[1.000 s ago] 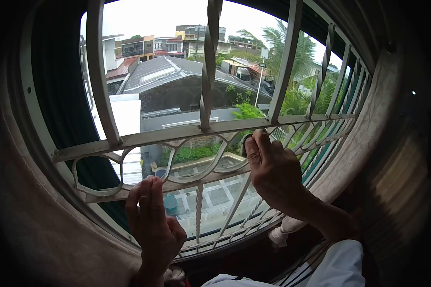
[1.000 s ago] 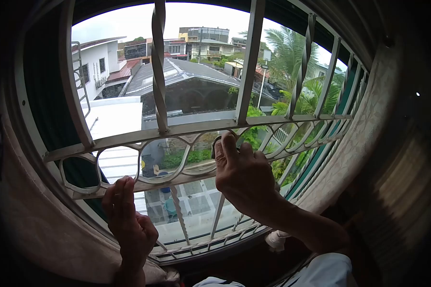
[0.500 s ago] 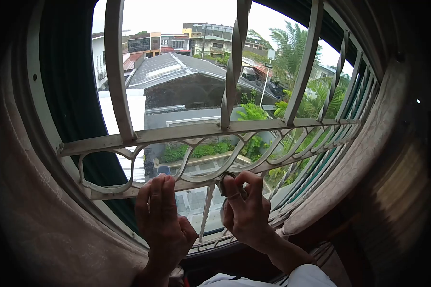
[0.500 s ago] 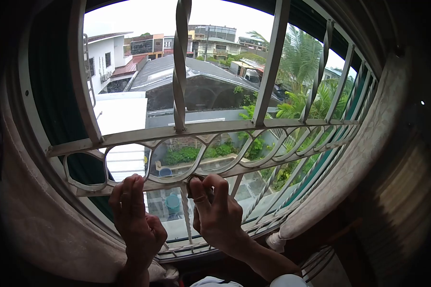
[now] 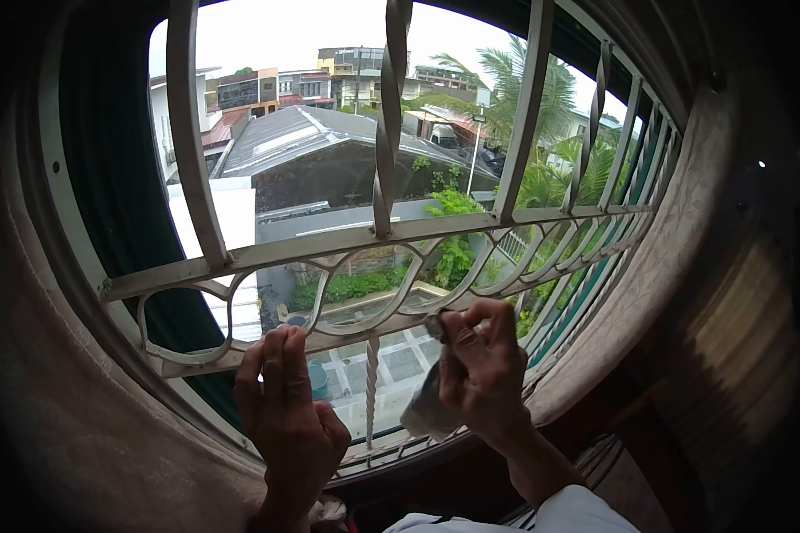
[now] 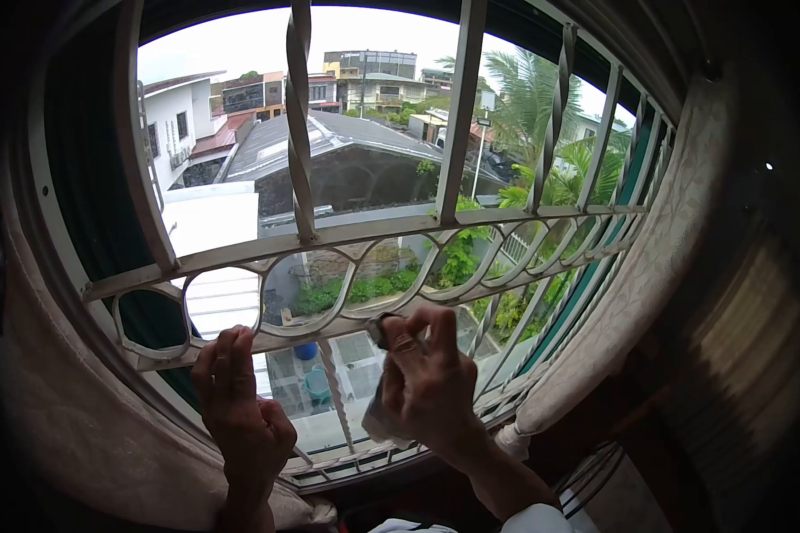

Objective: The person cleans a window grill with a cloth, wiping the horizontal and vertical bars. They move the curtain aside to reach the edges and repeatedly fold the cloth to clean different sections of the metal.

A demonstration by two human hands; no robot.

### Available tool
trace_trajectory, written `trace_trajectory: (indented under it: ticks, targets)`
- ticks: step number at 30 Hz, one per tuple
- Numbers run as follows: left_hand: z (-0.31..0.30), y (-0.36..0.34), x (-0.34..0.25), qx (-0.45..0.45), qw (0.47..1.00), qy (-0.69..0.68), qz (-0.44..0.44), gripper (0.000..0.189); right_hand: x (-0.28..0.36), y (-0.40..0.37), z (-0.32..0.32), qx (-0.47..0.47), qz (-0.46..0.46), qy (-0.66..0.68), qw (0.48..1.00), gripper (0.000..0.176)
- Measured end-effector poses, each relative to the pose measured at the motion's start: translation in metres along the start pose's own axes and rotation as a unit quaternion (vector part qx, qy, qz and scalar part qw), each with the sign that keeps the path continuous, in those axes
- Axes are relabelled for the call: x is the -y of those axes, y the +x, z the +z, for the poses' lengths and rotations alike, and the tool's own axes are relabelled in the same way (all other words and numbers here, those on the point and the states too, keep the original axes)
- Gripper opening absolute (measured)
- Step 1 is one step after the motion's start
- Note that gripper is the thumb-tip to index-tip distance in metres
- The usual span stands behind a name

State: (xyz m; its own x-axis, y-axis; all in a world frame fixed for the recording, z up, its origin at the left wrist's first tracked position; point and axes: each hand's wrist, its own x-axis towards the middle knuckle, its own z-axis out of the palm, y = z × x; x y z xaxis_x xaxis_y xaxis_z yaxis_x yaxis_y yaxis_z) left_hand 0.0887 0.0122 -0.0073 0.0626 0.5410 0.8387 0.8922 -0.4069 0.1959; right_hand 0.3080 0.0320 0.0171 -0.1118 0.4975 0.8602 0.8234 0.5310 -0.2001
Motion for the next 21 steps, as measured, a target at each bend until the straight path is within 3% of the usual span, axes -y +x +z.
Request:
trace_trajectory:
  ticks: [7, 9, 11, 14, 17, 18, 21]
  targets:
    - [0.006, -0.001, -0.003, -0.009, 1.000, -0.004, -0.013, 0.086, -0.023, -0.014, 0.014, -0.036, 0.020, -0.102, 0.994, 0.040]
    - [0.006, 0.000, -0.002, -0.005, 1.000, -0.010, -0.010, 0.087, -0.030, -0.007, 0.012, -0.041, 0.027, -0.110, 0.993, 0.051]
    - [0.003, 0.001, 0.001, -0.001, 1.000, -0.011, -0.012, 0.087, -0.029, -0.002, 0.019, -0.033, 0.037, -0.097, 0.994, 0.048]
    - [0.002, 0.001, 0.000, 0.016, 1.000, -0.017, -0.014, 0.088, -0.026, -0.002, 0.037, -0.127, 0.018, -0.034, 0.991, 0.039]
    - [0.008, 0.000, 0.000, -0.004, 1.000, -0.014, -0.018, 0.087, -0.016, -0.010, 0.036, -0.126, 0.022, -0.001, 0.992, 0.040]
    - [0.009, 0.000, 0.000, -0.006, 1.000, -0.020, -0.014, 0.087, -0.008, -0.014, 0.028, -0.087, 0.055, 0.047, 0.994, 0.033]
    - [0.009, 0.000, 0.001, -0.008, 1.000, 0.002, -0.002, 0.086, -0.020, -0.013, 0.008, -0.088, -0.058, 0.017, 0.994, 0.060]
